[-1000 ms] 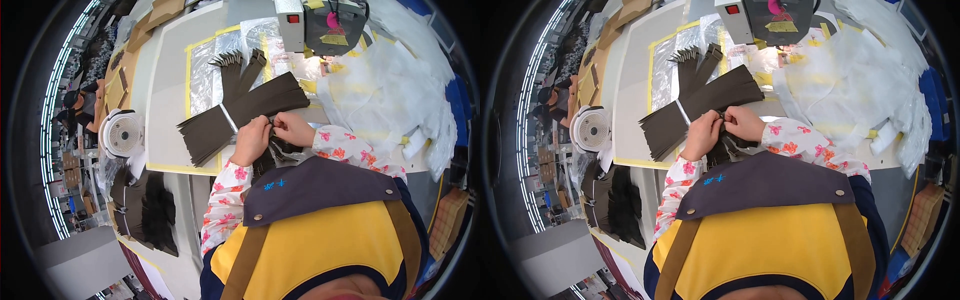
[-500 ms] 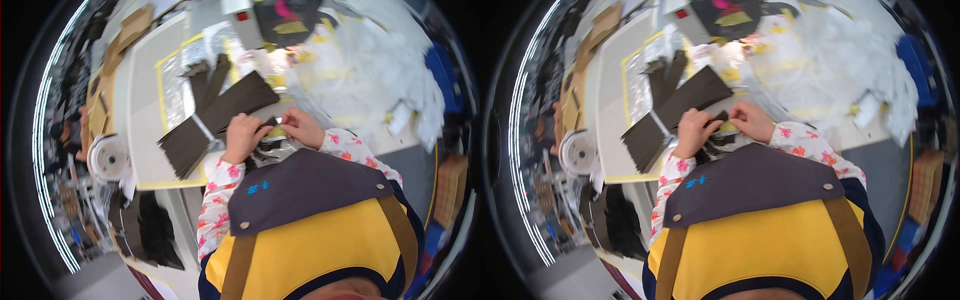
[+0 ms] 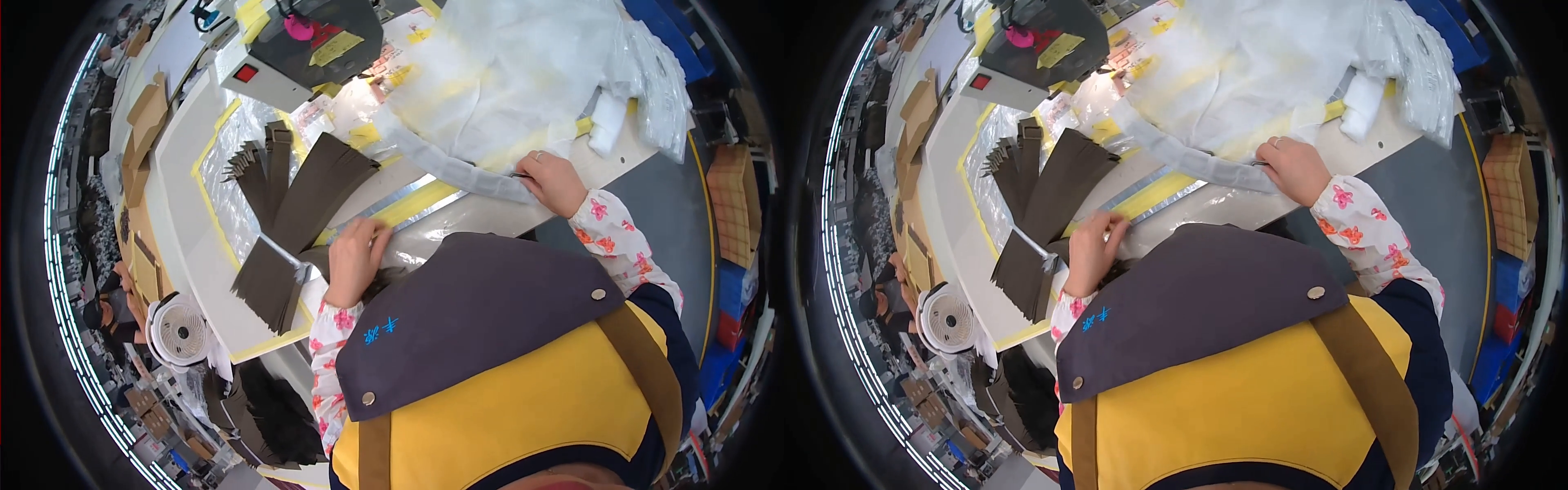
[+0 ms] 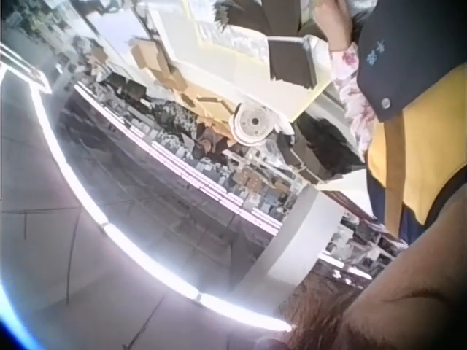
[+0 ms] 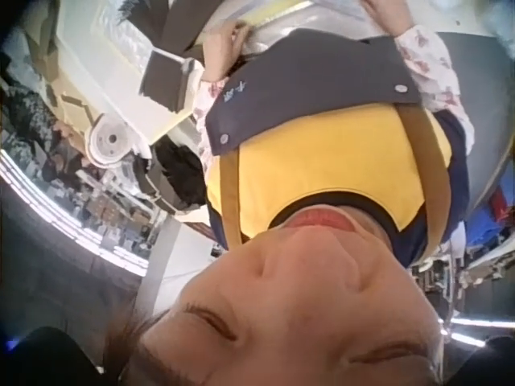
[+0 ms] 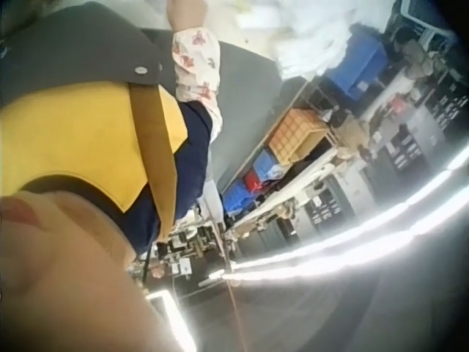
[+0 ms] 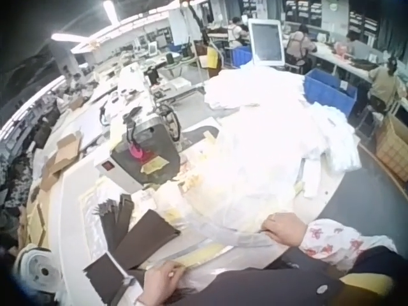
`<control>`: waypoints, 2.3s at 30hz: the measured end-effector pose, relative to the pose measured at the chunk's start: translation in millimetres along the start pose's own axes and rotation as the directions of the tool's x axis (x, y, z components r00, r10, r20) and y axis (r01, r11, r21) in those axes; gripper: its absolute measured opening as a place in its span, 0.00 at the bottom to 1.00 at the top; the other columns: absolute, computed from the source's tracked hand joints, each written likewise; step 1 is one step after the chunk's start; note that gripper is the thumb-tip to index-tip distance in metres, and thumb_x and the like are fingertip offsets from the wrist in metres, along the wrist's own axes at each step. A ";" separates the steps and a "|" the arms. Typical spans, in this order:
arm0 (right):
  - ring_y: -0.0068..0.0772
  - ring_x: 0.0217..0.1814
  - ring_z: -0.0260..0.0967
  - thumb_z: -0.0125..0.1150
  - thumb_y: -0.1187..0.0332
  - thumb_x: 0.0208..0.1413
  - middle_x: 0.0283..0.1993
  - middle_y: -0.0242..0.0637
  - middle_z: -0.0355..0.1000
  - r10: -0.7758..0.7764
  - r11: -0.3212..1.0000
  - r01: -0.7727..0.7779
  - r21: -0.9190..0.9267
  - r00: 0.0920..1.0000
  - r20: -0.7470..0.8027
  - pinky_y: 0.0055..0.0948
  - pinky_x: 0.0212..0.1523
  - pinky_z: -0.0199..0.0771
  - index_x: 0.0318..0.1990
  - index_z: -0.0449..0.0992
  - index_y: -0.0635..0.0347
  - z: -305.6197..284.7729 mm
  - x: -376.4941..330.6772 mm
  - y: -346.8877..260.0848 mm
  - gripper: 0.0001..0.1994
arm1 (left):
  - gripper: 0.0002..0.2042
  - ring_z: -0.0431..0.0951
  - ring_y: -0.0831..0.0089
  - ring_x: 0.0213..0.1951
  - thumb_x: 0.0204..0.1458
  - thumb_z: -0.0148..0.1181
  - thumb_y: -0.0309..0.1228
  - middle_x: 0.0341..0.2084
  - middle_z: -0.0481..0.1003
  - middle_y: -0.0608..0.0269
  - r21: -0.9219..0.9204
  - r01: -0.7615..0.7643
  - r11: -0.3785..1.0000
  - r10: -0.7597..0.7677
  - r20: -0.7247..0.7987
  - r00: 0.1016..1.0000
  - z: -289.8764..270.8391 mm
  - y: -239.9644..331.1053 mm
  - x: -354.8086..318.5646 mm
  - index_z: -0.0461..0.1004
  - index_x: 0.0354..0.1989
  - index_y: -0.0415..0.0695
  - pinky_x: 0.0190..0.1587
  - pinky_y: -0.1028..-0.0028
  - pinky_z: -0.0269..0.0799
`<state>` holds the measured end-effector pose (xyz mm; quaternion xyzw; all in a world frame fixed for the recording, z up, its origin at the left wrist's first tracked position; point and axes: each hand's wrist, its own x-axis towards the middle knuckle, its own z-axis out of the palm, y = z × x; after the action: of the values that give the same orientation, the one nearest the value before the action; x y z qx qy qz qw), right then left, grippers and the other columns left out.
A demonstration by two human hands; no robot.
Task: Assembling textile straps by threading and attaching metal buckles.
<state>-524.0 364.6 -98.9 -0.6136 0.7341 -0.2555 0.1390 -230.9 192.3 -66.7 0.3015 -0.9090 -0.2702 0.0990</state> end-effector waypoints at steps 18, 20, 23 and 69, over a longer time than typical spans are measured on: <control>0.16 0.23 0.61 0.55 0.76 0.48 0.23 0.28 0.65 0.344 0.649 -0.380 0.659 0.919 0.191 0.17 0.24 0.62 0.30 0.68 0.63 -31.5 37.1 -23.0 0.03 | 0.11 0.68 0.65 0.32 0.38 0.58 0.23 0.28 0.68 0.64 0.361 0.006 0.933 0.132 -0.356 0.925 18.3 -26.6 21.3 0.70 0.32 0.44 0.32 0.70 0.61; 0.15 0.23 0.61 0.56 0.75 0.48 0.24 0.27 0.66 0.304 0.551 -0.301 0.778 0.941 0.149 0.17 0.24 0.62 0.32 0.68 0.63 -26.3 46.2 -29.7 0.04 | 0.09 0.69 0.66 0.30 0.38 0.57 0.22 0.27 0.70 0.63 0.362 -0.040 0.931 0.167 -0.327 0.930 13.3 -23.0 26.9 0.72 0.30 0.44 0.31 0.71 0.63; 0.14 0.24 0.62 0.56 0.74 0.49 0.26 0.28 0.67 0.238 0.430 -0.168 0.887 0.969 0.068 0.16 0.25 0.63 0.33 0.70 0.64 -14.8 59.3 -40.0 0.05 | 0.11 0.70 0.68 0.31 0.36 0.53 0.20 0.28 0.70 0.63 0.309 -0.115 0.944 0.251 -0.449 0.858 18.0 -26.8 31.9 0.72 0.31 0.43 0.31 0.72 0.63; 0.15 0.24 0.60 0.45 0.79 0.52 0.27 0.29 0.63 -0.139 0.664 0.005 0.748 0.983 0.117 0.15 0.25 0.63 0.35 0.63 0.64 67.6 94.7 -73.3 0.04 | 0.06 0.72 0.59 0.27 0.45 0.52 0.32 0.20 0.70 0.57 0.076 -0.046 0.996 0.062 -0.222 0.973 9.6 -28.1 35.4 0.68 0.24 0.43 0.29 0.64 0.66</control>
<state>-448.0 250.2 -104.8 -0.5507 0.5269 -0.4868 0.4268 -248.6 156.3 -89.6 0.3085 -0.9088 -0.1996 0.1975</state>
